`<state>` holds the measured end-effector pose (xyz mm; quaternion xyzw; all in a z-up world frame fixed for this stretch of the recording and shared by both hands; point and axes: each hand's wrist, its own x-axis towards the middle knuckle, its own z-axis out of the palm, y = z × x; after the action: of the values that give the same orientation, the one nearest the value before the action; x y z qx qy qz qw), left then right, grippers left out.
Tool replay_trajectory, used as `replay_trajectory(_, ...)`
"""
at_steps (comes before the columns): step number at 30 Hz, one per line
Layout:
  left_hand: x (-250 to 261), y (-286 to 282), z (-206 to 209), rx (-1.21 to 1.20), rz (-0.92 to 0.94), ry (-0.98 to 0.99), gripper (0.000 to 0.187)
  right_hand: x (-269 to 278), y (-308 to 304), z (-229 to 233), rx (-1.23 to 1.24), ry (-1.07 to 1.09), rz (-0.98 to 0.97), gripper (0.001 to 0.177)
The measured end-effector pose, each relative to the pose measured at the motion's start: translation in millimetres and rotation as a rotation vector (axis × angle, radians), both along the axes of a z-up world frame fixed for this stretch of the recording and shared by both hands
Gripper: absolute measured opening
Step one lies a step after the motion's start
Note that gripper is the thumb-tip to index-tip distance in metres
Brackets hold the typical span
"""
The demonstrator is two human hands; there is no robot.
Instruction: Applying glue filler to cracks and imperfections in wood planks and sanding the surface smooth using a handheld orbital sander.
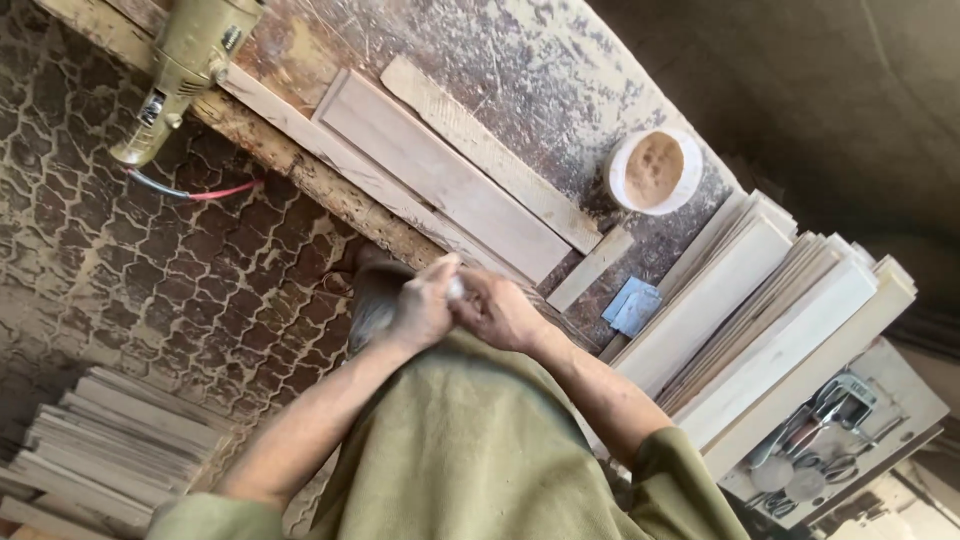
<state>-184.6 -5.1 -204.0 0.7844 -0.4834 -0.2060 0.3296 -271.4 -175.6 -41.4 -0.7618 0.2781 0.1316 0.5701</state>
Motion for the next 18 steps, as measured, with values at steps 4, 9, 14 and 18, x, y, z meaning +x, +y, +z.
replay_trajectory(4, 47.6, 30.1, 32.6, -0.018, 0.141, 0.027, 0.041, 58.1, -19.8, -20.8, 0.066, -0.117, 0.174, 0.040)
replay_trajectory(9, 81.7, 75.5, 85.3, 0.112, 0.576, 0.306, 0.035, 190.3, -63.4, -91.5, -0.524, -0.040, 0.087, 0.063)
replay_trajectory(14, 106.2, 116.1, 107.1, 0.106, 0.650, 0.319, 0.029, 285.9, -73.1, -189.1, -0.555, 0.192, -0.001, 0.083)
replay_trajectory(18, 156.2, 121.1, 144.8, 0.187, 0.613, 0.403, 0.027, 313.3, -104.2, -191.3, -1.478, -0.062, 1.463, 0.080)
